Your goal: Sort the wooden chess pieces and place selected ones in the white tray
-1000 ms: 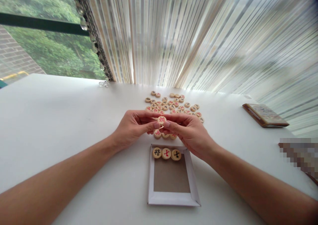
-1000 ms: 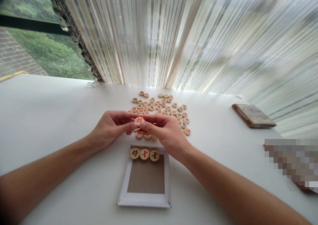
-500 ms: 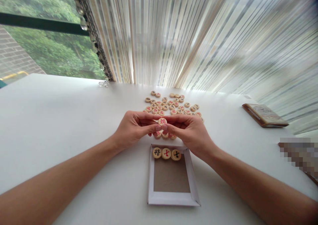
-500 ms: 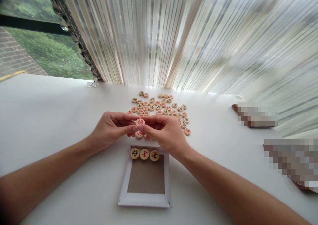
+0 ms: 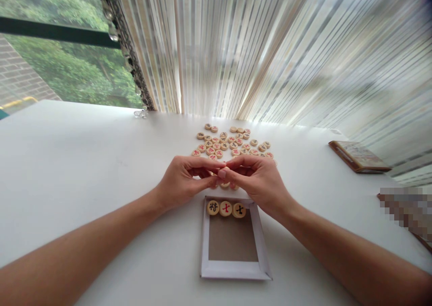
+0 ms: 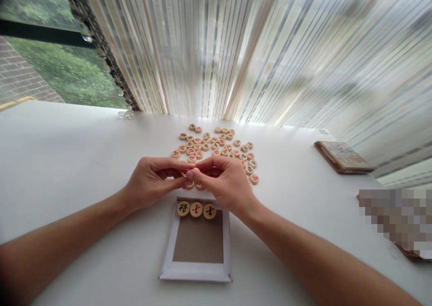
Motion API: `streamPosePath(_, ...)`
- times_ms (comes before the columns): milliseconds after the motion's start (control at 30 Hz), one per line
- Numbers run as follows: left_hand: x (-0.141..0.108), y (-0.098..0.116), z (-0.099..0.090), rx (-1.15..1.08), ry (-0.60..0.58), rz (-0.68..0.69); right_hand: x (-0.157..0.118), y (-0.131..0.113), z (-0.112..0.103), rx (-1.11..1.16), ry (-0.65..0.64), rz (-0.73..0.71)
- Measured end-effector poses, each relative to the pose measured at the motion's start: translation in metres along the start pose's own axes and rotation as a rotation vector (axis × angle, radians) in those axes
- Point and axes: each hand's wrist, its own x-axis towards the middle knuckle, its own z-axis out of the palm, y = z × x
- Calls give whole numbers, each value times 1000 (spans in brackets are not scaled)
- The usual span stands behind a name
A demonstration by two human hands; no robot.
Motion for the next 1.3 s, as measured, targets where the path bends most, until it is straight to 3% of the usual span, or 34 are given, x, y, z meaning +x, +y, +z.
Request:
streamPosePath(367, 4, 2, 0, -130, 21, -64, 2, -3, -1, -7, -41, 14)
streamPosePath(833, 3, 1, -1, -79, 10, -92, 3, -5, 3, 134, -91, 98)
streamPosePath(1300, 0, 1, 1, -51, -36, -73, 0, -7, 3, 21, -72, 93)
